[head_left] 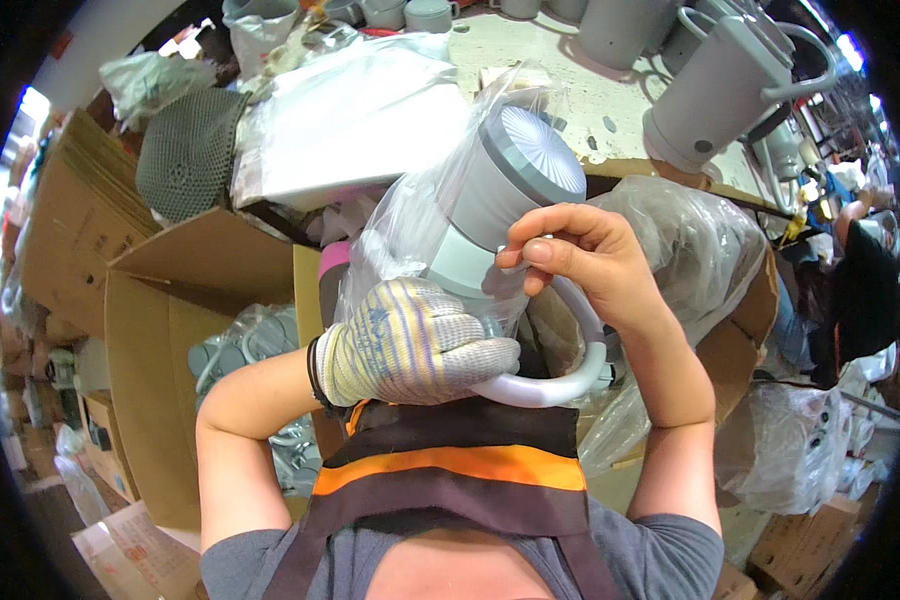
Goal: The person applies a sticker to a grey plastic watering can, fits a matching lid onto the top opening, and then presses a small grey component into a slot on the side of the body.
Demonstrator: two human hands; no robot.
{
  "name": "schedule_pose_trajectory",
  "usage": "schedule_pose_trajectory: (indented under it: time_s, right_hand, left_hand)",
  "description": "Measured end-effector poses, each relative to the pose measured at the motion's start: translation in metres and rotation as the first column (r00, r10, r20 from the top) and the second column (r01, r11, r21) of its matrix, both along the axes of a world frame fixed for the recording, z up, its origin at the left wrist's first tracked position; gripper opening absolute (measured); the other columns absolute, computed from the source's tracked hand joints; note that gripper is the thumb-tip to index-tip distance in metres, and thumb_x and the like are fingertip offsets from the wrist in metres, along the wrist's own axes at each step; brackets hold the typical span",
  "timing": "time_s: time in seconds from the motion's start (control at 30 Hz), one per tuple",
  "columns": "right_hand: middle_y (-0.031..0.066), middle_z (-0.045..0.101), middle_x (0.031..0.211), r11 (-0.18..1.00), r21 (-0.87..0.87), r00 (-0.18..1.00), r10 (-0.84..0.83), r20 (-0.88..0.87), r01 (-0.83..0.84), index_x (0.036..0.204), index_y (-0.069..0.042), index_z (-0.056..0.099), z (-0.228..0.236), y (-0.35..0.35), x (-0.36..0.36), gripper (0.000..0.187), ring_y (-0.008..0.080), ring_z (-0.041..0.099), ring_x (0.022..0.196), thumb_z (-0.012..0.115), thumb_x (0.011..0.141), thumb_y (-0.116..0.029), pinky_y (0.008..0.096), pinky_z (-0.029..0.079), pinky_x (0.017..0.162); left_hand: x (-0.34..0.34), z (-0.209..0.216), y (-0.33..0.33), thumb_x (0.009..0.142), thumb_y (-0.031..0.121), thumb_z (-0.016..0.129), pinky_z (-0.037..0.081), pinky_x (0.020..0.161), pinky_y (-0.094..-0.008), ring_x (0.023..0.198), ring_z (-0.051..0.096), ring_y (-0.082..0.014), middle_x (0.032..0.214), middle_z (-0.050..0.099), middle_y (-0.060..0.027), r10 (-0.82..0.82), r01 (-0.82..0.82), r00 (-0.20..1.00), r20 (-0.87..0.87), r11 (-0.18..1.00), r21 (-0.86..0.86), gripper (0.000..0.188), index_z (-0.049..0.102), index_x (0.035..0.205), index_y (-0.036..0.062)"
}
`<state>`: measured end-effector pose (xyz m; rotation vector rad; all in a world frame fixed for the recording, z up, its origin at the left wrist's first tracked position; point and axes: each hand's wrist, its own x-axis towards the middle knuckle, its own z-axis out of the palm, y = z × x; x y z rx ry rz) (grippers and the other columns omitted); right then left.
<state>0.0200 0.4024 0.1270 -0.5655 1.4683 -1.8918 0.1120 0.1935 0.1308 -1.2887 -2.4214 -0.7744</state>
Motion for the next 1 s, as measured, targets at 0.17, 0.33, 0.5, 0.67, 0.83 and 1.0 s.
schedule_pose_trajectory:
  time_s: [0.17,0.33,0.5,0.67,0.83,1.0]
  right_hand:
    - [0.0114,0.067,0.095,0.994,0.046,0.996,0.094,0.005,-0.094,0.11,0.002,0.062,0.009,-0.006,0.011,0.024,0.0094,0.061,0.063,0.06,0.088,-0.007,0.0217,0.051,0.062]
    - [0.01,0.066,0.099,0.953,0.18,0.968,0.249,-0.011,-0.243,0.113,0.004,0.06,0.043,-0.022,0.02,0.027,0.0109,0.063,0.069,0.06,0.089,-0.009,0.0232,0.051,0.067]
    - [0.0105,0.057,0.125,0.965,0.244,0.585,0.252,-0.771,-0.095,0.125,-0.003,0.054,0.023,0.026,0.003,0.065,0.0263,0.053,0.115,0.076,0.071,-0.031,0.0395,0.037,0.099]
    - [0.0039,0.058,0.084,0.938,0.328,0.102,0.318,-0.943,0.111,0.093,-0.012,0.064,-0.005,0.028,0.018,0.027,0.0208,0.059,0.089,0.068,0.066,-0.017,0.0406,0.042,0.09]
    - [0.0139,0.063,0.107,0.965,-0.003,0.421,-0.117,-0.9,0.263,0.096,-0.001,0.061,0.026,0.0,-0.029,0.031,0.0248,0.059,0.1,0.072,0.068,-0.011,0.0378,0.044,0.088]
    - [0.0154,0.061,0.116,0.98,-0.067,0.714,0.088,-0.695,-0.186,0.108,0.002,0.058,0.021,-0.005,-0.073,0.041,0.0257,0.056,0.11,0.057,0.087,-0.034,0.0378,0.039,0.098]
  left_hand:
    - [-0.008,0.043,-0.002,0.071,0.025,0.071,0.052,0.07,-0.0362,0.08,0.064,-0.0307,0.119,0.054,-0.0153,0.042,-0.089,0.97,0.24,0.978,0.188,0.046,0.059,0.114,0.0129]
    - [-0.052,0.06,-0.033,0.08,0.032,0.064,0.048,0.084,-0.0358,0.094,0.062,-0.0312,0.112,0.061,-0.0165,0.303,-0.305,0.944,0.131,0.952,-0.008,0.041,0.061,0.112,0.0057]
    - [-0.056,0.056,-0.054,0.087,0.024,0.059,0.048,0.086,-0.0305,0.098,0.061,-0.0192,0.113,0.063,-0.0155,0.392,-0.445,0.857,0.334,0.89,0.097,0.033,0.063,0.109,-0.0002]
    - [-0.06,0.059,-0.048,0.087,0.026,0.059,0.047,0.085,-0.0312,0.095,0.062,-0.0208,0.104,0.065,-0.0139,0.33,-0.414,0.857,0.397,0.899,0.146,0.032,0.065,0.105,0.0012]
    - [-0.068,0.044,-0.052,0.087,0.036,0.058,0.047,0.082,-0.0331,0.091,0.063,-0.0238,0.1,0.065,-0.0156,0.052,-0.128,0.956,0.288,0.959,0.252,0.039,0.062,0.115,0.0087]
    - [-0.032,0.075,-0.049,0.08,0.041,0.065,0.044,0.093,-0.0342,0.103,0.058,-0.0218,0.11,0.063,-0.0143,0.291,-0.339,0.833,0.47,0.941,0.018,0.056,0.057,0.119,0.0013]
